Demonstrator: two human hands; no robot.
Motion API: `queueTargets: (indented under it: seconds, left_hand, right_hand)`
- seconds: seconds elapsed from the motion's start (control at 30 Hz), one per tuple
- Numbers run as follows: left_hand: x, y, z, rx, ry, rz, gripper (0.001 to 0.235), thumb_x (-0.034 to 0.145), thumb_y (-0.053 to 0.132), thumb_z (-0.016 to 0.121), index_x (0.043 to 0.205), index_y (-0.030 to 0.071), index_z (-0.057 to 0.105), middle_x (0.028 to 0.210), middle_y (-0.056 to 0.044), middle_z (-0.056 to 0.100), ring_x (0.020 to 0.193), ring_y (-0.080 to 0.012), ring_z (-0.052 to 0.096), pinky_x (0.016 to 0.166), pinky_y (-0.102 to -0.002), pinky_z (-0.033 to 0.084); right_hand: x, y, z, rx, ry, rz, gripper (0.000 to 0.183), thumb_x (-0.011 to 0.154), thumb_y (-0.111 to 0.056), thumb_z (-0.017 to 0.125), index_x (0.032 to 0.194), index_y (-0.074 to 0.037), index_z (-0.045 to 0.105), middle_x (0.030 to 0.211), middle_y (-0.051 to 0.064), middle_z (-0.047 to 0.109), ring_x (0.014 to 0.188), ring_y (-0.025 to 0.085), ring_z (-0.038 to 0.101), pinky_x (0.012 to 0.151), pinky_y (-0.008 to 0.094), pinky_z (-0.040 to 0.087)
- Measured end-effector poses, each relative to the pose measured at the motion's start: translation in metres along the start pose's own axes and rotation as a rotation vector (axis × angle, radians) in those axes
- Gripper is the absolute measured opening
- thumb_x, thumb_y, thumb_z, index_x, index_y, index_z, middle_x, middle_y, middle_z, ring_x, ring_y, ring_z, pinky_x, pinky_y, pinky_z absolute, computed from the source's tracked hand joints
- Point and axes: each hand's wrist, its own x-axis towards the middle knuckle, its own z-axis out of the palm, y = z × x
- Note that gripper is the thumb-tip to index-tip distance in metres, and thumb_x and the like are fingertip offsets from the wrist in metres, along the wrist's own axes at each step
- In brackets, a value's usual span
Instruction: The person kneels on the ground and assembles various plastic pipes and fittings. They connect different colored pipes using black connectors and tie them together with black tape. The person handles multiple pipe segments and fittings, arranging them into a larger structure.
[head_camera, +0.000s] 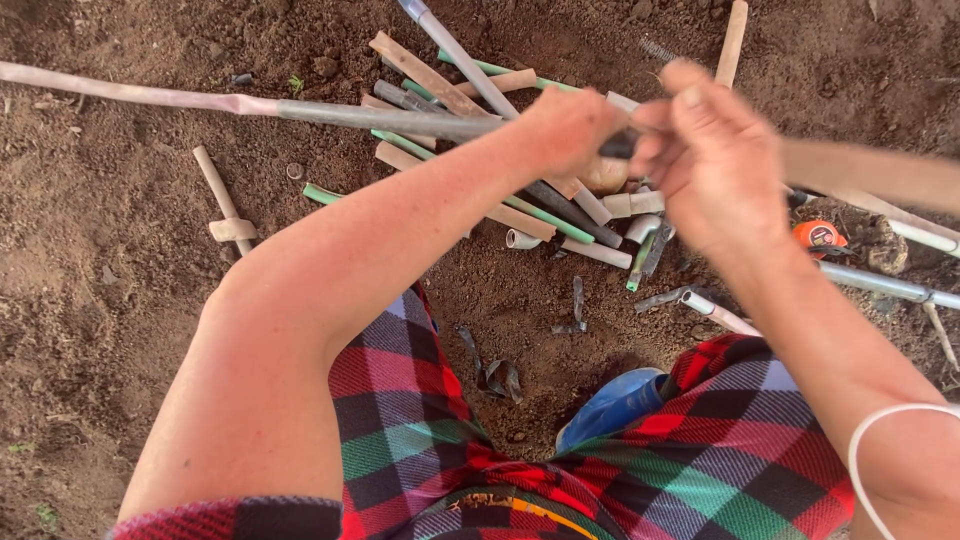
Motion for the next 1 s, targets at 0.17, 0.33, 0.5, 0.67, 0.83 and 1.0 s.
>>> queueTargets:
  seconds: [0.17,0.33,0.5,0.67,0.83,1.0]
  left_hand:
    - [0.023,-0.013,0.03,-0.034,-0.01,0.163,0.002,0.092,0.013,0.057,0.09,0.012,0.056,0.077,0.001,0.057,0.063,-0.0103,0.053,0.069,-0.026,0.052]
    - [0.018,-0.008,0.015,-0.007,0.015,0.143,0.013,0.089,0.012,0.057,0.1,0.018,0.058,0.086,0.001,0.061,0.08,-0.0149,0.058,0.084,-0.037,0.046]
    - [0.009,0.009,0.014,0.095,-0.109,0.012,0.013,0.092,0.016,0.059,0.105,0.018,0.057,0.09,0.001,0.061,0.078,-0.0127,0.061,0.08,-0.036,0.052]
    - [0.058,-0.034,0.091,0.126,0.214,0.254,0.038,0.071,0.032,0.077,0.102,0.015,0.063,0.097,-0.003,0.063,0.096,-0.0246,0.061,0.079,-0.05,0.045]
    - [0.02,-0.002,0.038,0.161,-0.031,0.14,0.011,0.086,0.026,0.061,0.095,0.021,0.06,0.091,0.007,0.064,0.092,-0.0163,0.059,0.085,-0.044,0.04]
    - [0.003,-0.029,-0.019,0.199,-0.124,0.12,0.034,0.073,0.03,0.081,0.087,0.012,0.055,0.083,0.002,0.052,0.07,-0.0104,0.046,0.063,-0.021,0.05]
  right_hand:
    - [0.017,-0.012,-0.061,-1.164,-0.112,-1.19,0.01,0.107,0.024,0.058,0.11,0.016,0.062,0.098,0.025,0.064,0.085,0.029,0.062,0.073,0.033,0.055]
    - [0.018,0.001,-0.042,-1.913,-0.176,-0.743,0.045,0.079,-0.023,0.075,0.115,-0.004,0.056,0.102,0.01,0.059,0.096,0.027,0.051,0.094,0.047,0.04]
    - [0.043,0.02,-0.052,-1.984,-0.288,-0.646,0.027,0.09,-0.019,0.068,0.107,-0.003,0.054,0.085,0.009,0.067,0.069,0.023,0.062,0.066,0.036,0.055]
    - [0.065,0.033,-0.062,-1.923,-0.28,-0.466,0.027,0.1,-0.025,0.047,0.102,-0.004,0.062,0.085,0.024,0.066,0.085,0.045,0.064,0.074,0.057,0.051]
    - [0.051,0.025,-0.038,-2.11,-0.37,-0.182,0.037,0.08,-0.042,0.063,0.107,-0.017,0.059,0.099,0.015,0.069,0.092,0.037,0.065,0.074,0.046,0.051]
    - [0.047,0.029,-0.039,-2.31,-0.2,-0.284,0.031,0.085,-0.039,0.049,0.098,-0.012,0.058,0.095,0.006,0.069,0.083,0.03,0.069,0.069,0.043,0.057]
